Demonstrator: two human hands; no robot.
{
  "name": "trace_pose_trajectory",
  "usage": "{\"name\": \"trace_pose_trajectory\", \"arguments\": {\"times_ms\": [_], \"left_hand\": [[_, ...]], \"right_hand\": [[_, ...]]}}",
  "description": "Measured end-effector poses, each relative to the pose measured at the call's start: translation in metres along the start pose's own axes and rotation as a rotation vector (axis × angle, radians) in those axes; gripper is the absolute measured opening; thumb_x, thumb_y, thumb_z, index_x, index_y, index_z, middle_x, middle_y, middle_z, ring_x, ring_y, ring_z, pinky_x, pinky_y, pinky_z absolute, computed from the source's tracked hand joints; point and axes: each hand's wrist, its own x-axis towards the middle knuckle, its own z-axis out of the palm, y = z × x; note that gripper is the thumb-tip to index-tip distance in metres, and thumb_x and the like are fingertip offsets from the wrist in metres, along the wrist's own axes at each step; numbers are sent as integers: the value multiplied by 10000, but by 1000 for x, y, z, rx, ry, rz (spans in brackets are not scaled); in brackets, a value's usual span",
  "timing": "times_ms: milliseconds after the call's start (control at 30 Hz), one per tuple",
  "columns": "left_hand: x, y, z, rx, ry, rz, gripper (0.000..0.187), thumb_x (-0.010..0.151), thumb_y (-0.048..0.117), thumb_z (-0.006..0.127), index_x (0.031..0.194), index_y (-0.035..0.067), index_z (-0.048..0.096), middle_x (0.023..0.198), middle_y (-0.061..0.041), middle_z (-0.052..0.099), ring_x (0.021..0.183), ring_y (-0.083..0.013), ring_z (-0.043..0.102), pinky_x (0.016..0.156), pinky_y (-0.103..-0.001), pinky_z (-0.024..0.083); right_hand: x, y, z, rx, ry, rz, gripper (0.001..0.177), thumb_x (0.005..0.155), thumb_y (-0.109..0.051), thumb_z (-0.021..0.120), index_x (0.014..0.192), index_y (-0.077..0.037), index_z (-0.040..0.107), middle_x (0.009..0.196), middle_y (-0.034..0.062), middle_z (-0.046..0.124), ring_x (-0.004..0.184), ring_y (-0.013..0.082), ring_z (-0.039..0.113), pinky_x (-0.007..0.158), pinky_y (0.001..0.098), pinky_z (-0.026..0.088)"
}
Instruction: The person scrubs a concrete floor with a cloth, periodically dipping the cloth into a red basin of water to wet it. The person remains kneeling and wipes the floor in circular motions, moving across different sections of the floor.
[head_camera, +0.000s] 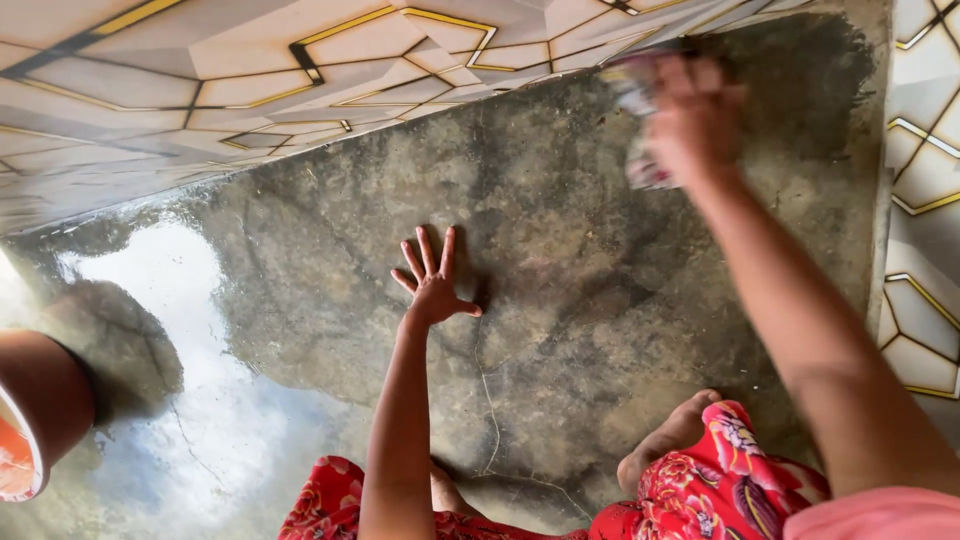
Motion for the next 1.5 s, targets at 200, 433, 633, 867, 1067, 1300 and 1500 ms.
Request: {"name": "trace_pose_trajectory", "arguments": {"times_ms": [200, 433, 633, 867, 1067, 1300, 1500], "left_hand": [[2, -3, 0, 21, 0, 15, 1555, 662, 547, 988, 1615, 329, -221, 1602, -222, -428, 1428, -576, -382, 1042, -864, -73], [-9, 12, -17, -36, -42, -53, 1624, 510, 483, 1003, 1650, 393, -150, 1669, -179, -320, 1497, -525, -271, 1098, -838, -35], [2, -2, 1, -10, 5, 21, 1558, 647, 516, 1006, 1623, 344, -196, 1611, -194, -427, 1431, -552, -398, 1041, -858, -105], [1, -6, 2, -33, 1, 39, 1543, 671, 491, 1008, 1624, 338, -196, 1609, -209, -425, 1427, -565, -398, 1024, -865, -123], [-2, -3, 0, -26, 12, 35, 1552, 658, 479, 1018, 1620, 355, -194, 1635, -193, -394, 1454, -550, -370, 1037, -863, -105], [-1, -3, -5, -49, 52, 58, 1570, 628, 469, 1036, 1627, 368, -171, 1643, -177, -384, 1471, -537, -352, 1036, -861, -114], [-4, -5, -3, -42, 6, 43, 1549, 657, 502, 1017, 1615, 385, -195, 1642, -160, -395, 1475, -540, -348, 1044, -868, -95]], "right_hand": [[-17, 47, 7, -394, 127, 239, 559, 944, -156, 882, 1420, 36, 661, 1476, 164, 570, 1310, 444, 386, 1008, 616, 370], [-26, -101, 123, -57, 153, -503, 441, 841, -353, 717, 1233, -150, 722, 1293, 54, 637, 1225, 338, 527, 826, 519, 451], [3, -56, 11, -81, -230, 25, 340, 1056, -150, 488, 1383, -226, 541, 1365, 84, 518, 1090, 338, 510, 752, 492, 521], [-37, 79, 50, -507, 237, 37, 538, 1045, -362, 703, 1447, -5, 725, 1500, 121, 639, 1280, 374, 424, 929, 509, 371], [-34, -107, 98, -237, -225, -341, 676, 948, -487, 557, 1549, -186, 488, 1552, -11, 471, 1371, 321, 365, 904, 550, 463], [-1, -127, 63, -85, -430, -405, 928, 772, 44, 747, 1571, -251, 377, 1643, -65, 371, 1467, 283, 298, 1085, 575, 330], [-20, 91, 83, 443, 408, 193, 37, 1101, -108, 817, 1111, -73, 809, 1039, 80, 627, 931, 196, 615, 761, 325, 530]]}}
